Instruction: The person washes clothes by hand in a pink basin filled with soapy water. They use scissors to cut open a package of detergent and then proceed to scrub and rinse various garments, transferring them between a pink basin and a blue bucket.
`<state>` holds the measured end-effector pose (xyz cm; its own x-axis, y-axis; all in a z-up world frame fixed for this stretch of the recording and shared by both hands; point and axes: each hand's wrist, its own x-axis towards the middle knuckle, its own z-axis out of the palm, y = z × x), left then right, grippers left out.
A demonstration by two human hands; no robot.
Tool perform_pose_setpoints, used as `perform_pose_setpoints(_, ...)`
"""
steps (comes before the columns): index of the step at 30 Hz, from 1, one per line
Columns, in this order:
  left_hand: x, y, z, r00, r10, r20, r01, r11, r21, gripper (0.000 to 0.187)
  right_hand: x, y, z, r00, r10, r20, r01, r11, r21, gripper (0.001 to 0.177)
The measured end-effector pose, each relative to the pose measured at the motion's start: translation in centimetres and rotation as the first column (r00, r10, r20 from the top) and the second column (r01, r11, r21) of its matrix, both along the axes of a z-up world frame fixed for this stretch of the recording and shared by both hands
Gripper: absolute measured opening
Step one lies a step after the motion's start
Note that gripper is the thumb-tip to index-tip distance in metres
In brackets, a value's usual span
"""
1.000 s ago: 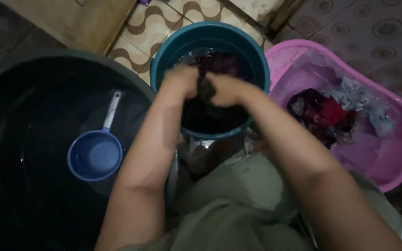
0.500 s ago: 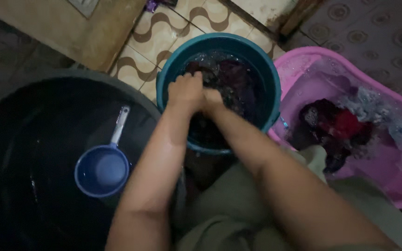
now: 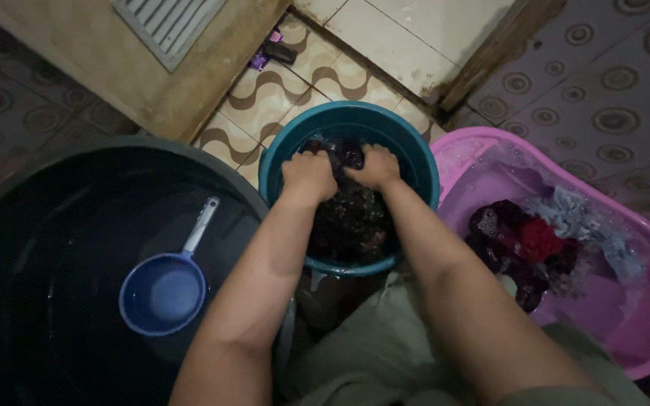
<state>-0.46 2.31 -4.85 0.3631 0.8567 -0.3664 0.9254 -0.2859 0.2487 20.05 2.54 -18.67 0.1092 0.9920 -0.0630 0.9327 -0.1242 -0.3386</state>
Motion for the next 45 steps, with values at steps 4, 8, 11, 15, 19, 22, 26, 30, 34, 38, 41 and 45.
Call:
perform_pose_setpoints(4,0.1,0.6,-0.1,1.000,0.007,-0.016,-0.007,1.000,0.024,0.056,-0.2,-0.3,1.3,0.989,-0.122,-0.087,0.108,0.983,-0.149,0.078)
perform_pose_setpoints(8,0.1,0.9,-0.2,1.000,0.016,-0.009,-0.015,0.999,0.035,0.059,0.2,-1.0,2.4,0.972,-0.157,-0.172,0.149,0.987,-0.060,0.064)
perform_pose_setpoints(11,0.0,1.0,-0.5,1.000,0.015,-0.003,-0.015,0.997,0.071,0.053,0.7,-1.6,2.6,0.936,-0.238,-0.260,0.213,0.970,-0.121,0.047)
perform_pose_setpoints(15,0.0,0.9,-0.4,0.998,-0.007,0.061,0.003,0.998,0.059,0.053,3.0,-1.6,2.4,0.976,-0.026,-0.218,0.031,0.999,0.022,0.041)
perform_pose_setpoints(19,0.3,0.5,0.4,0.997,-0.067,0.039,0.067,0.998,-0.002,0.061,6.6,0.7,6.9,0.988,0.105,-0.114,-0.101,0.994,0.043,0.032)
perform_pose_setpoints(22,1.2,-0.2,1.5,0.989,-0.140,0.051,0.135,0.988,0.077,0.067,4.1,-1.7,8.6,0.968,0.137,0.209,-0.001,0.839,-0.543,0.034)
perform_pose_setpoints(26,0.7,-1.4,1.5,0.987,-0.157,0.021,0.155,0.984,0.093,0.066,-1.0,-6.0,4.6,0.896,0.197,0.398,0.073,0.819,-0.570,0.035)
perform_pose_setpoints(30,0.6,-1.6,0.9,0.979,-0.201,0.026,0.198,0.976,0.088,0.061,0.4,-7.5,-0.4,0.853,0.164,0.495,0.094,0.885,-0.455,0.036)
perform_pose_setpoints(34,2.7,-2.4,1.5,0.977,-0.213,0.003,0.212,0.974,0.080,0.056,3.7,-8.9,-2.5,0.859,0.160,0.487,-0.037,0.967,-0.253,0.030)
perform_pose_setpoints(38,4.1,-4.0,2.4,0.968,-0.247,0.036,0.246,0.968,0.041,0.052,3.6,-9.1,1.0,0.962,0.132,0.238,-0.076,0.970,-0.231,0.030)
perform_pose_setpoints(41,4.3,-5.5,1.8,0.962,-0.268,0.059,0.266,0.963,0.040,0.067,2.7,-10.2,4.5,0.998,0.029,0.049,-0.025,0.997,-0.080,0.035)
perform_pose_setpoints(45,2.7,-4.8,1.9,0.963,-0.267,0.029,0.267,0.963,-0.017,0.133,3.0,-10.1,6.7,0.988,0.008,-0.155,0.023,0.981,0.195,0.036)
